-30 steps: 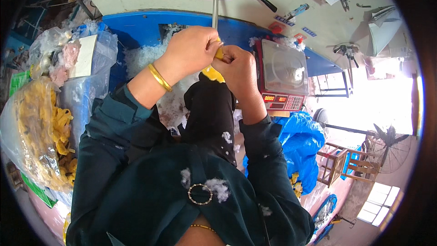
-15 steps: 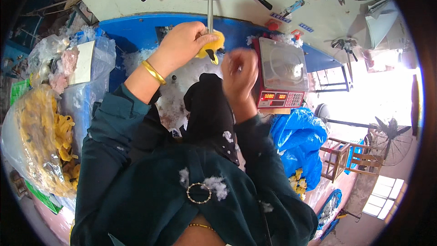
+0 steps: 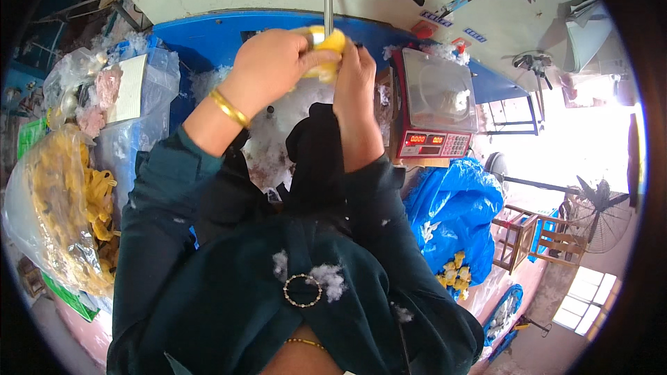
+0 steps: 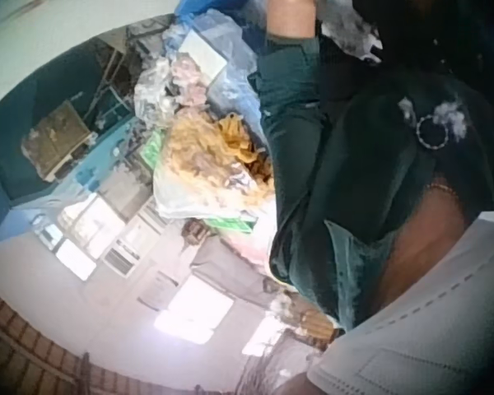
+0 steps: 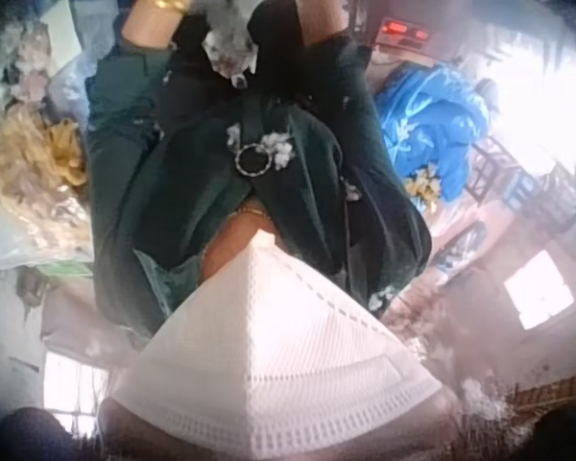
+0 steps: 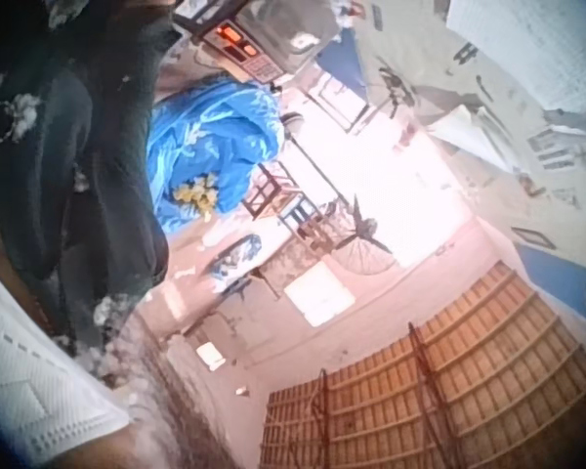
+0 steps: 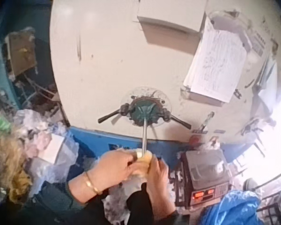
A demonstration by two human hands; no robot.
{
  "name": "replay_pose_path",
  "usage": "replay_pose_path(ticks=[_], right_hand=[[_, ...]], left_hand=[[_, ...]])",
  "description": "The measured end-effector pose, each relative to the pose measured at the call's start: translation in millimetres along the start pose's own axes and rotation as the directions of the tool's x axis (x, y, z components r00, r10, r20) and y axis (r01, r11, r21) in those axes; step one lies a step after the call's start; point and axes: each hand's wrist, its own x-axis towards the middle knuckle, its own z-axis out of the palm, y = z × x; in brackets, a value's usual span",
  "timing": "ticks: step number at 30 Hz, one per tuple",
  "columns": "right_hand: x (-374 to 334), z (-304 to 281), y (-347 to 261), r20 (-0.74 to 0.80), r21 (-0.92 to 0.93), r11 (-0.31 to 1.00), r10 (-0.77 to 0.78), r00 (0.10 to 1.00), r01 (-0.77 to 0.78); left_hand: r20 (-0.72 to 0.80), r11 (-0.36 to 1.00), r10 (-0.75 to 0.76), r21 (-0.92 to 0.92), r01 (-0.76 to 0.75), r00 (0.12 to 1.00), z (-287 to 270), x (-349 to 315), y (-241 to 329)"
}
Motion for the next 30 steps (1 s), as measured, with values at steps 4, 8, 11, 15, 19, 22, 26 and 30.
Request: replay_pose_path(ticks=[4,8,11,15,19,22,26,30], right_hand=[[90.0,-11.3,10.8,0.184,-0.063,0.993,0.107,0.977,-0.097],[78.4,11.0,-24.8,0.128,-0.198,0.971,0.163,0.978,-0.136],[65.9,3.4,-7.3,0.027,-0.310,0.950,-0.030,0.999,0.037],[26.4,9.8,3.7,-0.136,-0.204,0.974,-0.122,0.983,0.093],[-0.4,21.7,11.5,-0.258,0.022,0.995,-0.093,0.962,0.102],[-20.0,33.7,17.0,-0.311,0.165,0.982,-0.033,0.950,0.088],[-32.0,44.2,19.3,-0.338,0.303,0.950,0.031,0.940,0.077],[-38.5,52.9,14.8,-0.411,0.366,0.926,0.077,0.909,0.087]], left_hand=[[-0.157,0.968,0.232,0.134,-0.212,0.960,1.8,-18.8,19.7],[-0.221,0.988,0.156,0.050,-0.149,0.963,11.4,-25.3,16.9],[-0.271,0.991,0.124,-0.008,-0.131,0.954,16.7,-28.2,12.6],[-0.267,0.993,0.098,-0.029,-0.110,0.959,18.6,-36.2,0.4],[-0.295,0.986,0.167,0.043,-0.162,0.941,17.8,-41.4,-11.0],[-0.274,0.988,0.151,0.036,-0.147,0.950,12.9,-44.0,-17.0],[-0.287,0.982,0.189,0.074,-0.175,0.939,7.2,-45.8,-20.9],[-0.305,0.983,0.183,0.053,-0.175,0.935,9.6,-49.0,-21.1]])
